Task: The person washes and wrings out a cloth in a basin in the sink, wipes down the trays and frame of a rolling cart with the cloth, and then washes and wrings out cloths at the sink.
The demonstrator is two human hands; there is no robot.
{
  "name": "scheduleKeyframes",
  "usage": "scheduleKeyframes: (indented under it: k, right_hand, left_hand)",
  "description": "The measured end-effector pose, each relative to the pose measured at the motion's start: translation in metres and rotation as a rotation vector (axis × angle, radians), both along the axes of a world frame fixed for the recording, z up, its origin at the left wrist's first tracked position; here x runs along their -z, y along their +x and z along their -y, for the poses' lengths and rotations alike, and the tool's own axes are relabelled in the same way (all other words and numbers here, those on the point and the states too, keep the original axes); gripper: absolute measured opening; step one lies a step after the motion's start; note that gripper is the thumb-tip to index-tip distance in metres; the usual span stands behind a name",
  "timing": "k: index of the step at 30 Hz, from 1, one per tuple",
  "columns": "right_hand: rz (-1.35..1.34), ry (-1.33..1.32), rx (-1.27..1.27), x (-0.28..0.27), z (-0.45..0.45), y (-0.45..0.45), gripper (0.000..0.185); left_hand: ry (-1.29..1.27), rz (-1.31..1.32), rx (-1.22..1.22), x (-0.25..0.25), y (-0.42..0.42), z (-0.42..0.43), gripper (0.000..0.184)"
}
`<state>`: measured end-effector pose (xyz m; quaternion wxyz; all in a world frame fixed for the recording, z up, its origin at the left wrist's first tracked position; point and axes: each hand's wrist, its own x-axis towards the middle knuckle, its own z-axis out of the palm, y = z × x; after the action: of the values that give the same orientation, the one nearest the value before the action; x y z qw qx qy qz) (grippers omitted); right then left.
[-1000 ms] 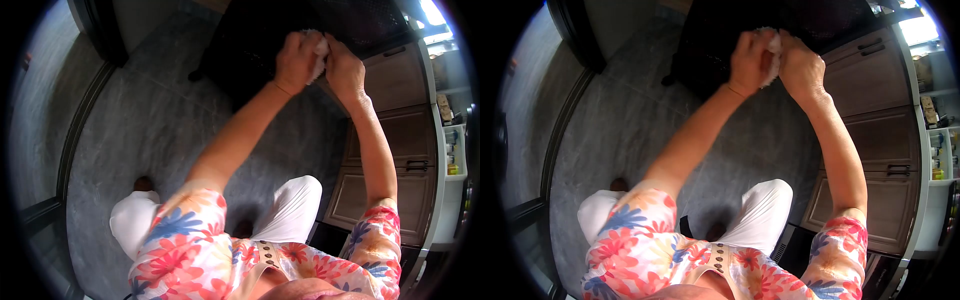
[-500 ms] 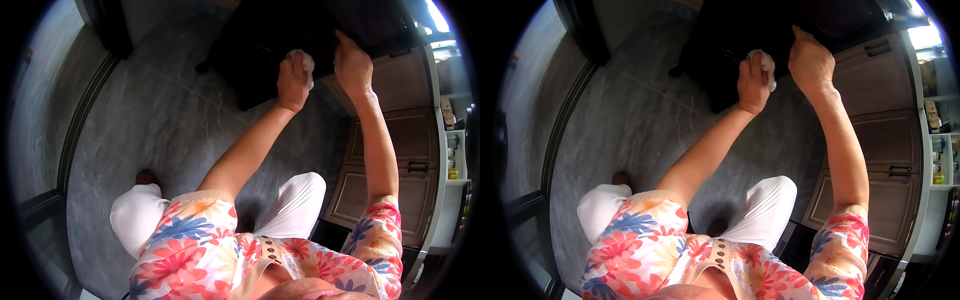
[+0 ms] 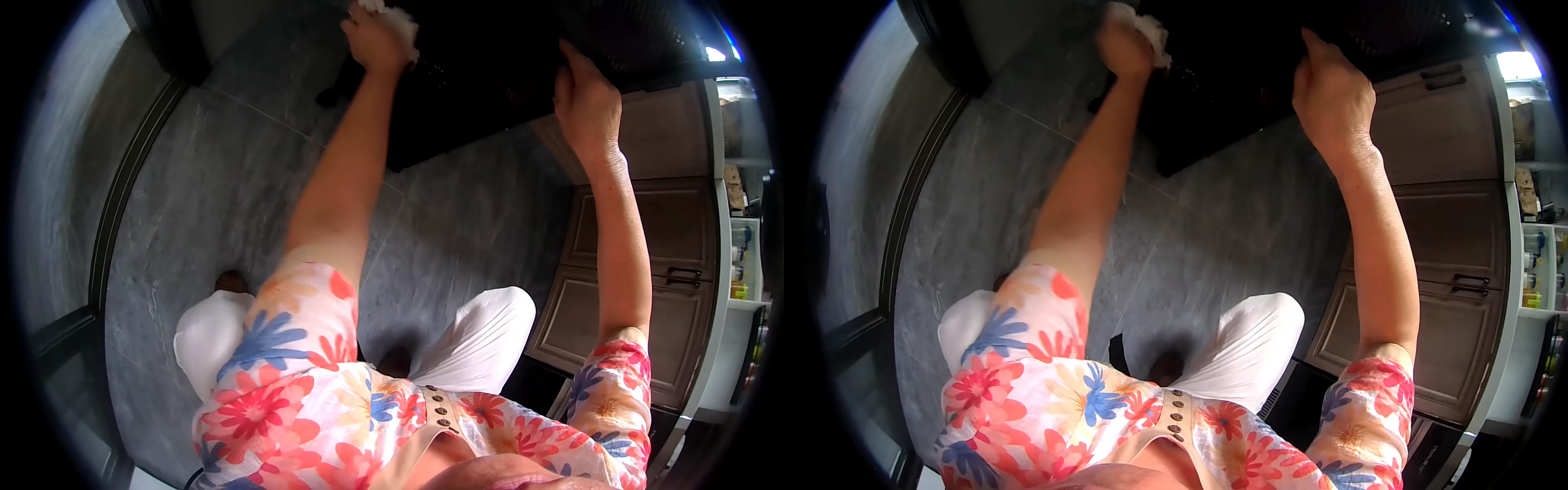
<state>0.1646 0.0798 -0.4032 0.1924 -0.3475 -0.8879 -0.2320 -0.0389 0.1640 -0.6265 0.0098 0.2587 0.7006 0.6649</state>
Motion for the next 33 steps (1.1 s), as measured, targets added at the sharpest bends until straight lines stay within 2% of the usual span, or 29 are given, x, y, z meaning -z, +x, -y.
scheduleKeyframes:
  k: [3, 5, 9, 10, 13, 14, 18, 21, 24, 27, 29, 30, 31, 33]
  right_hand:
    - [0.028, 0.076, -0.023, 0.0, -0.003, 0.008, 0.03]
    - [-0.015, 0.076, -0.082, 0.001, 0.001, 0.012, 0.029]
    - [-0.053, -0.014, -0.061, -0.006, 0.015, -0.001, 0.029]
    - [-0.041, -0.02, -0.02, -0.009, 0.017, 0.0, 0.029]
    - [0.014, -0.002, 0.075, -0.016, 0.016, 0.007, 0.03]
    - [0.035, 0.024, 0.088, -0.015, 0.013, 0.014, 0.03]
    - [0.11, -0.015, 0.152, -0.016, 0.008, 0.022, 0.03]
    - [0.087, 0.047, 0.089, -0.008, 0.004, 0.018, 0.031]
    - [-0.169, -0.138, -0.124, 0.001, 0.044, 0.022, 0.031]
    - [-0.606, -0.574, -0.006, 0.049, 0.055, 0.075, 0.032]
    - [-0.706, -0.772, 0.285, 0.075, 0.036, 0.089, 0.039]
    - [-0.734, -0.761, 0.194, 0.095, 0.017, 0.096, 0.051]
    - [-0.816, -0.857, 0.104, 0.098, 0.011, 0.085, 0.058]
    - [-0.798, -1.11, 0.251, 0.089, 0.002, 0.067, 0.063]
  left_hand:
    - [-0.03, 0.079, -0.051, -0.005, 0.077, 0.033, 0.046]
    - [-0.096, 0.221, 0.139, -0.028, 0.13, 0.066, 0.051]
    - [-0.014, 0.214, 0.386, -0.047, 0.196, 0.114, 0.055]
    - [0.015, 0.109, 0.358, -0.046, 0.194, 0.116, 0.054]
    - [0.015, 0.109, 0.383, -0.047, 0.174, 0.117, 0.051]
    - [-0.002, 0.106, 0.365, -0.031, 0.168, 0.103, 0.054]
    - [-0.173, 0.118, 0.16, -0.01, 0.11, 0.068, 0.051]
    - [-0.198, 0.061, 0.161, -0.005, 0.074, 0.056, 0.052]
    - [-0.215, 0.024, 0.195, 0.004, 0.067, 0.053, 0.053]
    - [-0.177, -0.025, 0.217, 0.012, 0.064, 0.05, 0.053]
    - [-0.154, -0.042, 0.24, 0.009, 0.061, 0.05, 0.052]
    - [-0.151, -0.074, 0.232, 0.01, 0.059, 0.049, 0.052]
    - [-0.148, -0.082, 0.243, 0.007, 0.056, 0.05, 0.052]
    - [-0.171, -0.091, 0.268, 0.009, 0.054, 0.052, 0.052]
